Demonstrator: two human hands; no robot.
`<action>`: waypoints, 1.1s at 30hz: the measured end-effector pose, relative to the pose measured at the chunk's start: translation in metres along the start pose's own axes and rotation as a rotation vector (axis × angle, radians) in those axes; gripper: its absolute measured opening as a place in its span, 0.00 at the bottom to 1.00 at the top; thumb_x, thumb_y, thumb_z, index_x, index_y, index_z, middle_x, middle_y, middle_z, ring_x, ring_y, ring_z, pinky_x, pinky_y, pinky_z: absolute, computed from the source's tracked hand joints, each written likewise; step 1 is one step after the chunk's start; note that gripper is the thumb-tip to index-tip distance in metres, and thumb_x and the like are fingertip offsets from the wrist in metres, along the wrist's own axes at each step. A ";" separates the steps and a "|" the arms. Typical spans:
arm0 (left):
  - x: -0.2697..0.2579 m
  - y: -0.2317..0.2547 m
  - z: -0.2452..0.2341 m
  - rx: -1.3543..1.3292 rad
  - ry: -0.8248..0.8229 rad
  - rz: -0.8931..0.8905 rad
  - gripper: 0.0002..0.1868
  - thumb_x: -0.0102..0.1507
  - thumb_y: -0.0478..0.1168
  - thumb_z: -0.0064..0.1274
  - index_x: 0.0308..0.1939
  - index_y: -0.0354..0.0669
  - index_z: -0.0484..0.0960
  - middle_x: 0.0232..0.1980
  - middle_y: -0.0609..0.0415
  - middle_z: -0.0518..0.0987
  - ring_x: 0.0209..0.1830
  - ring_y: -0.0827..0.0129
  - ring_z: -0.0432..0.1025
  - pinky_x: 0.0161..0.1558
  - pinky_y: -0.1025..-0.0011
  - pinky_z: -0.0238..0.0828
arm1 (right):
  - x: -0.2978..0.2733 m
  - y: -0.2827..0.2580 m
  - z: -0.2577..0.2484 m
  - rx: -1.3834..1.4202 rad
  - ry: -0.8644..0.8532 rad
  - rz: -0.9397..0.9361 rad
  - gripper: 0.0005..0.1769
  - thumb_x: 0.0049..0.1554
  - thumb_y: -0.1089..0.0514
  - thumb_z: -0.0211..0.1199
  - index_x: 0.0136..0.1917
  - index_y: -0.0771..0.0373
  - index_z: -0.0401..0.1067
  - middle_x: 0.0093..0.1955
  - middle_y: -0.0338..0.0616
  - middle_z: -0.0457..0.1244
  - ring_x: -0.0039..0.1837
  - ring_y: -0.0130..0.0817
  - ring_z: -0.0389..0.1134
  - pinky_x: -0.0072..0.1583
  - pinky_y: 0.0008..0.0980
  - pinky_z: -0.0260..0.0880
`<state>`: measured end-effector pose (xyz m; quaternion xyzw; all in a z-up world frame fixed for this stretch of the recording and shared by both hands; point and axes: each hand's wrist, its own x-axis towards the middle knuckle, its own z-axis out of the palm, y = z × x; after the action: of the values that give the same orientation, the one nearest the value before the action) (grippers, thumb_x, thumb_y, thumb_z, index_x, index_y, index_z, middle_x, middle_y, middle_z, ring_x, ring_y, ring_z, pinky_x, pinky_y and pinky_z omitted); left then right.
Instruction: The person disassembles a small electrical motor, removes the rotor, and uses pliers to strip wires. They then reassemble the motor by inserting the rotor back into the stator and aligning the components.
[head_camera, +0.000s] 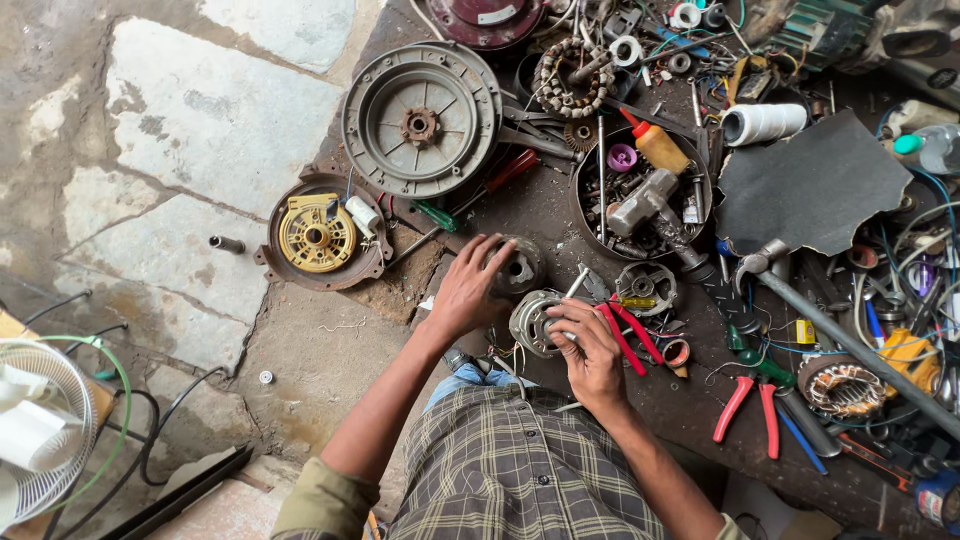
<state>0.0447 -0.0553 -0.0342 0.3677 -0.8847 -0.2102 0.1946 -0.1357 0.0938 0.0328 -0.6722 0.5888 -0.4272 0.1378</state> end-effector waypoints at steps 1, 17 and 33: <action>0.005 -0.005 0.004 -0.040 -0.039 0.014 0.58 0.44 0.51 0.75 0.74 0.51 0.61 0.74 0.48 0.63 0.75 0.47 0.57 0.71 0.54 0.63 | 0.001 0.001 0.000 0.018 0.017 0.022 0.06 0.60 0.61 0.63 0.48 0.67 0.74 0.57 0.46 0.70 0.66 0.47 0.69 0.66 0.42 0.68; 0.041 -0.013 0.006 -0.109 0.195 -0.015 0.39 0.62 0.47 0.65 0.73 0.43 0.65 0.73 0.46 0.68 0.71 0.50 0.65 0.65 0.57 0.70 | 0.059 0.029 0.014 0.105 0.008 0.097 0.10 0.64 0.56 0.61 0.50 0.65 0.75 0.53 0.42 0.71 0.55 0.38 0.73 0.57 0.35 0.72; -0.032 0.034 -0.005 -0.464 0.096 -0.415 0.48 0.55 0.56 0.68 0.74 0.46 0.64 0.54 0.43 0.73 0.44 0.50 0.77 0.44 0.56 0.76 | 0.095 0.026 0.029 0.108 -0.213 -0.067 0.12 0.67 0.53 0.56 0.51 0.63 0.73 0.52 0.43 0.71 0.55 0.41 0.73 0.57 0.37 0.72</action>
<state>0.0491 -0.0113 -0.0190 0.4956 -0.7092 -0.4239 0.2679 -0.1376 -0.0083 0.0367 -0.7246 0.5243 -0.3887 0.2214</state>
